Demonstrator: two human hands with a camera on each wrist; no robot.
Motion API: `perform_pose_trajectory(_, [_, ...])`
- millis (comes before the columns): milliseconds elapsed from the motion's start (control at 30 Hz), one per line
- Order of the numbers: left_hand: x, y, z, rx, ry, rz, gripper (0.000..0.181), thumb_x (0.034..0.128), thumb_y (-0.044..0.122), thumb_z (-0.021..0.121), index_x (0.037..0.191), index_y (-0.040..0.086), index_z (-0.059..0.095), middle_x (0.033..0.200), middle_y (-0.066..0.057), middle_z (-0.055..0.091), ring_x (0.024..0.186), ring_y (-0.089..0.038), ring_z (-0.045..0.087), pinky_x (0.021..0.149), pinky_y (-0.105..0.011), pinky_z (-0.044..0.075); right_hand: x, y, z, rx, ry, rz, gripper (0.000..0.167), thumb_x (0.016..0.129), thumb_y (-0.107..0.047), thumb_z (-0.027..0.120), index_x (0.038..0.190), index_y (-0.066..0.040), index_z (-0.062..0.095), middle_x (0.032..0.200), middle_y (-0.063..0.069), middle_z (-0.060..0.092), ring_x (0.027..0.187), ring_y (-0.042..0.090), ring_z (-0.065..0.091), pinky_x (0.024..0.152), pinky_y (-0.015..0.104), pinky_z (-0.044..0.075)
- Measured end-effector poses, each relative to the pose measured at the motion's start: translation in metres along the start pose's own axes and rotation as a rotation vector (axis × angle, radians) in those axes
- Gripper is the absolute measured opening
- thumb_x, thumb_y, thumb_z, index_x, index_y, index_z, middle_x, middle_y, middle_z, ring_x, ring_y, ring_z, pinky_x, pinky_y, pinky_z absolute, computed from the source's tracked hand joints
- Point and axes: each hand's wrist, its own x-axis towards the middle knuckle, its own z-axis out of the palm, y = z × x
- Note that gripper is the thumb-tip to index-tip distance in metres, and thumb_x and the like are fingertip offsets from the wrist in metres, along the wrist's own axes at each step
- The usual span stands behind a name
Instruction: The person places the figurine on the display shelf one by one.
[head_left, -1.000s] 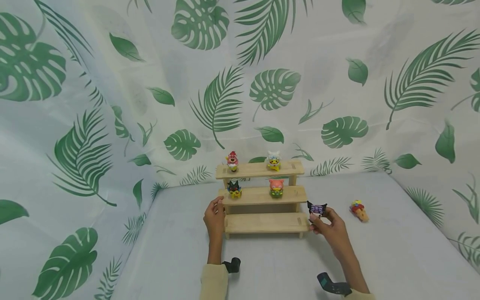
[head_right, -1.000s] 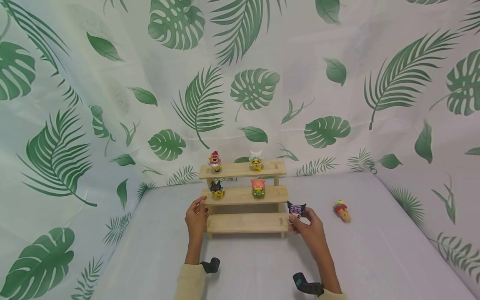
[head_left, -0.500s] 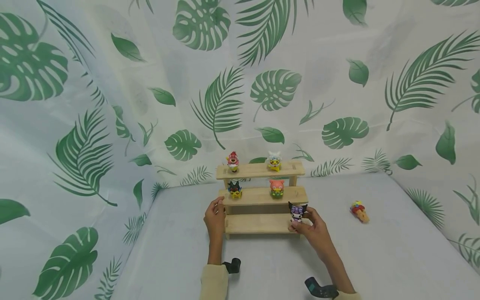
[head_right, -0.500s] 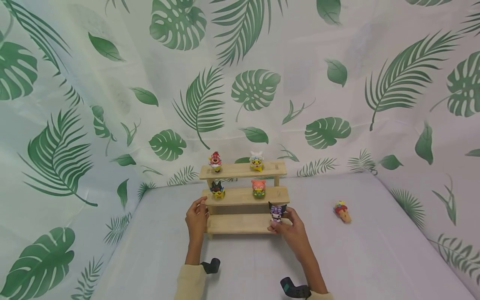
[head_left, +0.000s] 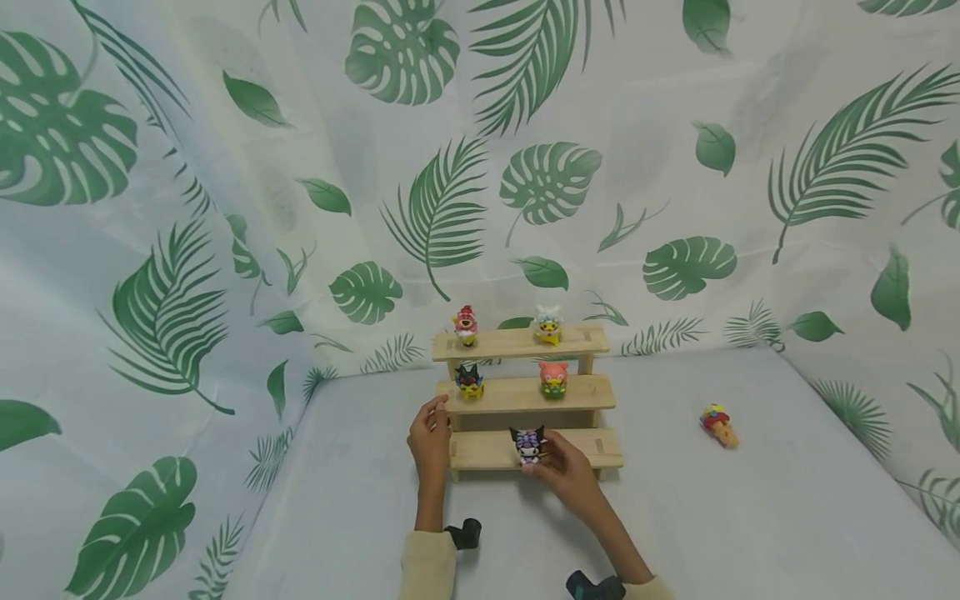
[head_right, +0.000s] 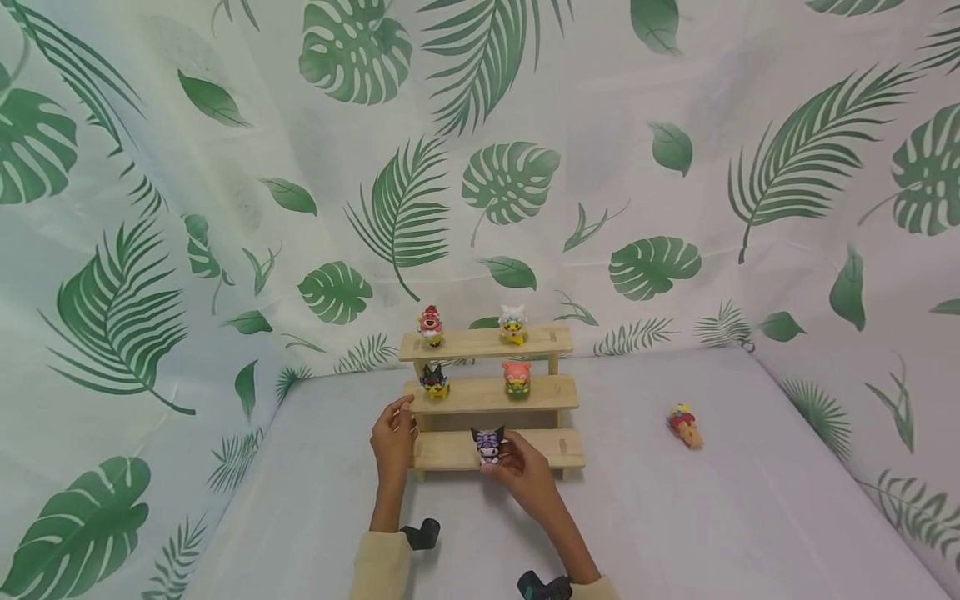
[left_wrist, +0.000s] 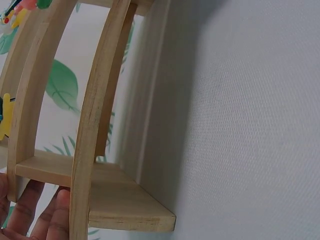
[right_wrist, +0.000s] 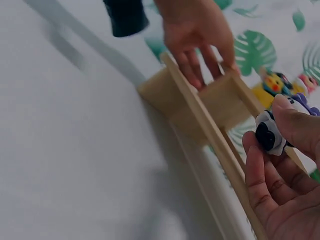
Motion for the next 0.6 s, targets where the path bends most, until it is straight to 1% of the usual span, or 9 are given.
perform_pose_trajectory(167, [0.002, -0.001, 0.000, -0.002, 0.001, -0.004, 0.022, 0.1004, 0.021, 0.056, 0.113, 0.014, 0.072, 0.109, -0.009, 0.073, 0.091, -0.022, 0.071, 0.065, -0.025, 0.057, 0.005, -0.003, 0.020, -0.025, -0.075, -0.026, 0.051, 0.081, -0.011, 0.078, 0.126, -0.001, 0.057, 0.104, 0.016, 0.067, 0.087, 0.014, 0.066, 0.075, 0.020, 0.056])
perform_pose_trajectory(267, [0.003, -0.001, 0.000, -0.009, 0.001, 0.000, 0.021, 0.1002, 0.020, 0.056, 0.113, 0.014, 0.072, 0.109, -0.010, 0.073, 0.091, -0.022, 0.071, 0.067, -0.028, 0.058, 0.010, -0.004, 0.028, -0.049, -0.098, -0.067, 0.048, 0.081, -0.010, 0.078, 0.123, -0.002, 0.058, 0.101, 0.016, 0.067, 0.086, 0.016, 0.067, 0.075, 0.021, 0.057])
perform_pose_trajectory(333, [0.003, 0.000, 0.000, -0.014, 0.003, 0.006, 0.021, 0.1001, 0.020, 0.056, 0.113, 0.014, 0.072, 0.109, -0.010, 0.073, 0.092, -0.022, 0.071, 0.068, -0.029, 0.059, 0.014, -0.003, 0.033, -0.066, -0.097, -0.108, 0.045, 0.081, -0.011, 0.079, 0.120, -0.002, 0.059, 0.099, 0.015, 0.068, 0.086, 0.017, 0.068, 0.075, 0.021, 0.057])
perform_pose_trajectory(433, [0.003, 0.001, -0.001, -0.016, 0.001, 0.013, 0.021, 0.1003, 0.021, 0.056, 0.113, 0.014, 0.072, 0.109, -0.010, 0.073, 0.093, -0.023, 0.071, 0.068, -0.029, 0.058, 0.019, -0.001, 0.041, -0.100, -0.077, -0.148, 0.043, 0.078, -0.010, 0.081, 0.116, -0.004, 0.061, 0.096, 0.013, 0.070, 0.083, 0.018, 0.069, 0.073, 0.021, 0.057])
perform_pose_trajectory(533, [0.001, 0.001, -0.001, -0.016, -0.002, 0.010, 0.022, 0.1006, 0.022, 0.056, 0.113, 0.013, 0.072, 0.110, -0.011, 0.073, 0.095, -0.024, 0.071, 0.068, -0.028, 0.058, 0.023, 0.002, 0.049, -0.120, -0.048, -0.170, 0.043, 0.076, -0.008, 0.082, 0.114, -0.004, 0.062, 0.094, 0.013, 0.072, 0.081, 0.018, 0.070, 0.070, 0.022, 0.058])
perform_pose_trajectory(600, [0.001, 0.001, -0.002, -0.013, -0.003, 0.006, 0.022, 0.1006, 0.022, 0.056, 0.113, 0.013, 0.072, 0.109, -0.012, 0.073, 0.096, -0.024, 0.072, 0.067, -0.027, 0.058, 0.026, 0.004, 0.053, -0.132, -0.036, -0.169, 0.044, 0.075, -0.006, 0.082, 0.114, -0.004, 0.062, 0.094, 0.014, 0.072, 0.080, 0.017, 0.070, 0.068, 0.022, 0.058])
